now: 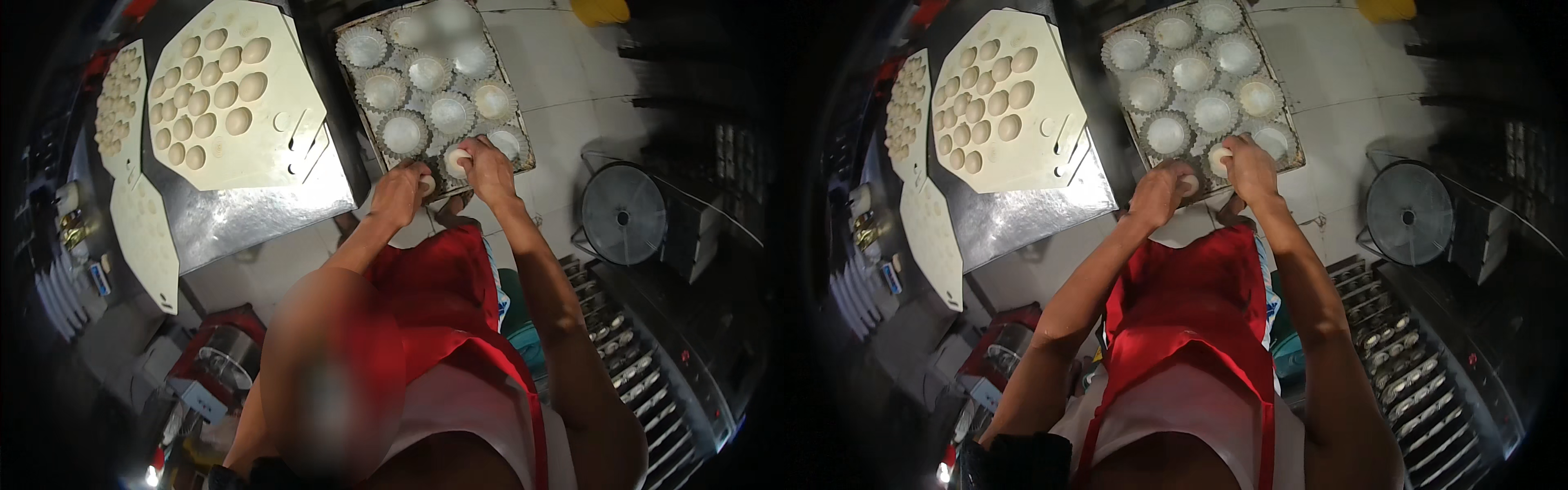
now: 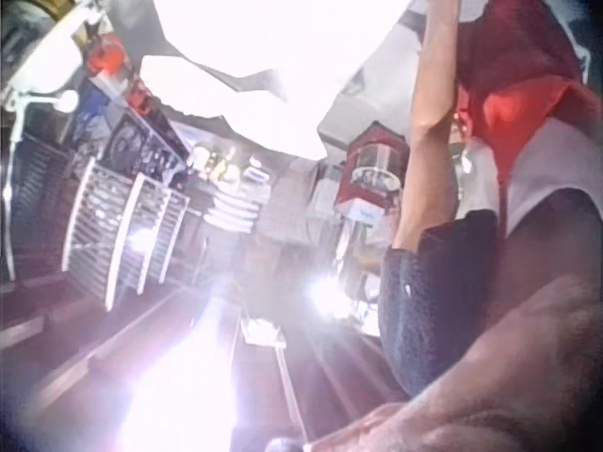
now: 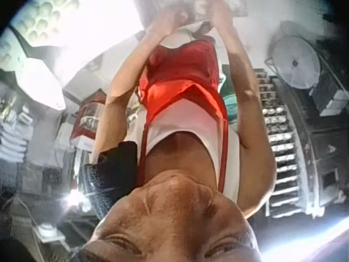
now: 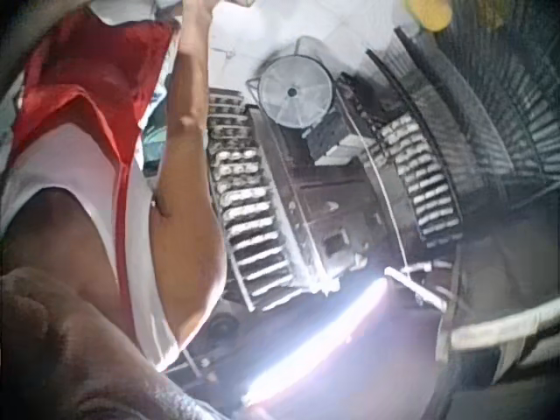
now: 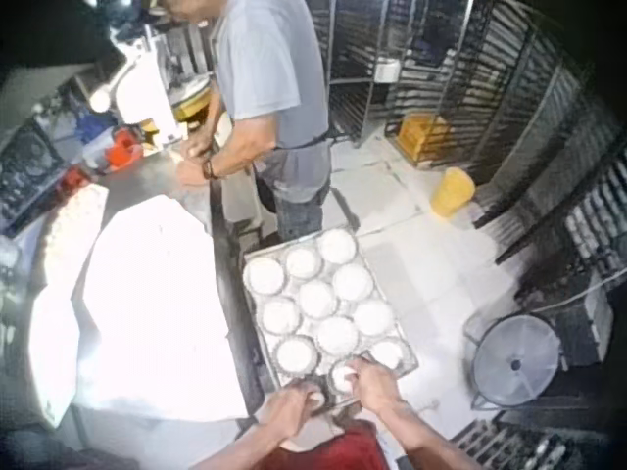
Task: The person rolls small portions of dough by hand on a metal table and places them into paper liners on a baking tray, before sliding the loaded tray onto a storage rack.
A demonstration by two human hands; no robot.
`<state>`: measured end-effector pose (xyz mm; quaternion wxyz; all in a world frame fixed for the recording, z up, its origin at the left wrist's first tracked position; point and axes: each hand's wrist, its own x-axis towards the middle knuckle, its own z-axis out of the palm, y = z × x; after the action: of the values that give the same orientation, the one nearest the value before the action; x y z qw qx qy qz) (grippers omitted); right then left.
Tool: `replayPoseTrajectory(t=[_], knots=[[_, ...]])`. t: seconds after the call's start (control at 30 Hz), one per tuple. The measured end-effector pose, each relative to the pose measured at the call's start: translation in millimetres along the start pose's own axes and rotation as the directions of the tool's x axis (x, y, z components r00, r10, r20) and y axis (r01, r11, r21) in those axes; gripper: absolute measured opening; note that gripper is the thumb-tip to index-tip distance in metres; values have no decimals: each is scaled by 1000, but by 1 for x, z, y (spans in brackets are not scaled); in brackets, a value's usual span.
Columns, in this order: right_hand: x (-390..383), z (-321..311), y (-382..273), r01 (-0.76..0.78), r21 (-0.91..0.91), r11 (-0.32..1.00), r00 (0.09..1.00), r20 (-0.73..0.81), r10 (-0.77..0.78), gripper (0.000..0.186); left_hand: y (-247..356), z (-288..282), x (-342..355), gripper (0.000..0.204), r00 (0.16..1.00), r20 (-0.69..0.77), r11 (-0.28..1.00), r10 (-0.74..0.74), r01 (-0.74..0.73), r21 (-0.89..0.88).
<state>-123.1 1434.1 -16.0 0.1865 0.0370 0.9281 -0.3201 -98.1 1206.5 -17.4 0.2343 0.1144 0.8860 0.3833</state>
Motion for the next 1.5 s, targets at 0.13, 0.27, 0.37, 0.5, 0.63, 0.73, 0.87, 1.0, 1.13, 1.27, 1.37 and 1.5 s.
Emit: replayPoseTrajectory(t=[0.13,0.27,0.37,0.5,0.63,0.73,0.87,1.0,1.13,1.27,1.37,1.5], knots=[[-3,3,4,183,-98,978,979,-72,-191,15,2,8,-5,19,999,-28,938,21,-10,346],[5,-8,-54,173,143,974,982,-105,-159,11,25,-23,-16,24,952,-230,936,200,-117,331],[38,11,-144,442,264,857,894,-210,-396,9,17,-107,-38,30,867,-497,970,-17,135,202],[125,69,-263,487,220,845,863,-269,-427,29,-78,-223,-29,17,606,-794,914,44,297,277],[162,122,-321,310,138,941,948,-118,-295,59,-120,-232,-17,34,645,-759,947,-88,291,137],[140,87,-302,292,163,942,956,-30,-291,37,-95,-226,-21,30,737,-616,957,-278,267,-113],[96,15,-200,242,440,865,970,-97,-222,31,-33,-171,-27,31,830,-485,905,-273,52,-421],[72,-54,-86,-80,129,988,997,17,79,39,17,-102,18,32,963,-252,966,-92,25,-258],[77,-24,-16,17,-110,994,996,87,-7,37,17,-56,64,28,981,-161,986,-107,126,112],[73,-12,-28,466,-175,867,857,-157,-491,23,-12,-40,49,23,975,-220,898,-19,113,426],[78,-26,-93,283,50,958,959,-40,-281,17,23,-89,35,19,937,-348,963,23,73,260],[129,8,-236,505,171,846,863,-65,-502,21,-49,-207,9,25,639,-740,954,-208,300,-9]])
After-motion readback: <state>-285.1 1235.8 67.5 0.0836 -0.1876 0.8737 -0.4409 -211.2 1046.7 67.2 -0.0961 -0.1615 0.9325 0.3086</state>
